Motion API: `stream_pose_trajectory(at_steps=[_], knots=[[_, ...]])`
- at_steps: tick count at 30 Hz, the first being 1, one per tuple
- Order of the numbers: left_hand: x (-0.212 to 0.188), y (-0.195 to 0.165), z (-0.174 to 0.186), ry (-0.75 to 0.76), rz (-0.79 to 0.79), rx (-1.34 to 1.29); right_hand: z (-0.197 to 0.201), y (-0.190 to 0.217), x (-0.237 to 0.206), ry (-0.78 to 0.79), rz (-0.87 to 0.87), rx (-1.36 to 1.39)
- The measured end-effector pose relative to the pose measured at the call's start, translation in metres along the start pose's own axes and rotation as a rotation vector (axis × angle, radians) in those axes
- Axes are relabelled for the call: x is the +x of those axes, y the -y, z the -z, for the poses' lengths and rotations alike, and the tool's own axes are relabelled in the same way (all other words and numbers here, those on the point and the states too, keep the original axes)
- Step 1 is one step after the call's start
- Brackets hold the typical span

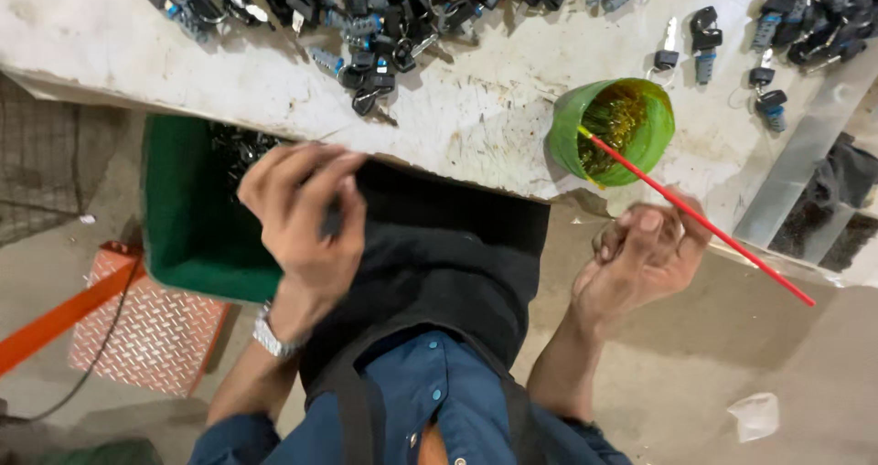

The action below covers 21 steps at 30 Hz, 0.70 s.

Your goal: The person picks up small metal fittings one at a time from the workbench, holds each in one hand, and uses a long-handled brush to apply a yellow-green liquid from a cup onto the fitting. They turn the fitting while brushing, then set the treated fitting back on the bench and reach for the next one.

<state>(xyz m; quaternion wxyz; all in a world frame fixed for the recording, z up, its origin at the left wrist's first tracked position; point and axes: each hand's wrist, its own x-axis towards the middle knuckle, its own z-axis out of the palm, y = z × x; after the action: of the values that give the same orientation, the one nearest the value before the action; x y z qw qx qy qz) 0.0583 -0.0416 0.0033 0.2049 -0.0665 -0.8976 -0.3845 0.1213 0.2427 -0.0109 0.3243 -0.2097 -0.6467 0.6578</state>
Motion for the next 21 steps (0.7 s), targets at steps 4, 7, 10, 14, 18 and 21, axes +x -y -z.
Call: stream_pose_trajectory(at_steps=[4, 7, 10, 14, 18, 21], knots=[[0.028, 0.018, -0.01, 0.124, -0.18, 0.478, -0.016, 0.009, -0.026, 0.074, 0.114, -0.204], [0.046, 0.024, -0.01, 0.127, -0.268, 0.556, -0.036, 0.022, -0.039, 0.432, 0.1, -0.528], [0.053, 0.022, -0.004, 0.167, -0.282, 0.503, -0.063, 0.023, -0.032, 0.579, 0.467, -0.869], [0.055, 0.016, 0.004, 0.184, -0.227, 0.427, -0.079, 0.021, -0.022, 0.617, 0.647, -0.975], [0.048, 0.011, 0.009, 0.076, -0.027, 0.175, -0.063, 0.019, -0.026, 0.556, 0.457, -0.607], [0.039, 0.008, 0.007, 0.032, 0.245, -0.139, -0.05, 0.017, -0.031, 0.536, 0.271, -0.391]])
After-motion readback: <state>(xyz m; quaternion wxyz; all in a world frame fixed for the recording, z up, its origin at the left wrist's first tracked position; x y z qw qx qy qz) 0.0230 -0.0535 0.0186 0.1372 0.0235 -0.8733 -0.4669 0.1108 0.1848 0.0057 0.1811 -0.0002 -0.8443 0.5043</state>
